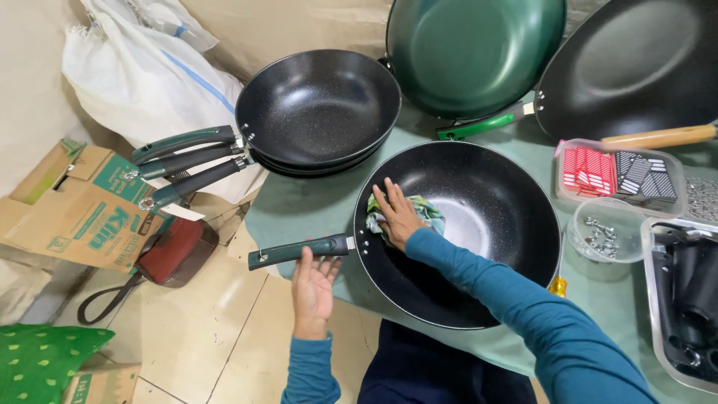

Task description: The person attaches a handle to a wok using a screw and nut, then wipes the wok's interior and exterior with a cloth. They handle multiple woks, stacking them on a table.

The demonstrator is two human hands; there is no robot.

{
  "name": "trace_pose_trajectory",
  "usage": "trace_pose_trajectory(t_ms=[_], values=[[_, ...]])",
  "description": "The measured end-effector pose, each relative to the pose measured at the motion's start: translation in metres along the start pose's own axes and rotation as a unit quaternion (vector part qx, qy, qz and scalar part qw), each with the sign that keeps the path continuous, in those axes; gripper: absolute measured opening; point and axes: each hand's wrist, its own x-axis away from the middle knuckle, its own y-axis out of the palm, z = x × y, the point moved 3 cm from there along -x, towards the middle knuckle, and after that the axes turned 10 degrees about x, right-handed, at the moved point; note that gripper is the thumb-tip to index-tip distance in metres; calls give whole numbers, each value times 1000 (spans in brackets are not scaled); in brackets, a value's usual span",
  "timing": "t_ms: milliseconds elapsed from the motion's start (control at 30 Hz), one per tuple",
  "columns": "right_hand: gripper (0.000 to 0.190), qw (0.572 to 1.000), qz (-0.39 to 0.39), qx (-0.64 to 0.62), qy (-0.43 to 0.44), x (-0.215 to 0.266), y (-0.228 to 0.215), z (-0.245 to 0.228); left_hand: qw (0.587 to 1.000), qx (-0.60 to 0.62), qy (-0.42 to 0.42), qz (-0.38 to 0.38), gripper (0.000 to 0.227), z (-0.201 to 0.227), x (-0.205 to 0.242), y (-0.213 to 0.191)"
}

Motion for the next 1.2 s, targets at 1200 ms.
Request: trace_pose_trajectory(t_ms=[1200], values=[[71, 897, -243, 328, 168, 108, -53, 108, 988, -147, -11, 44, 37, -111, -37, -20]])
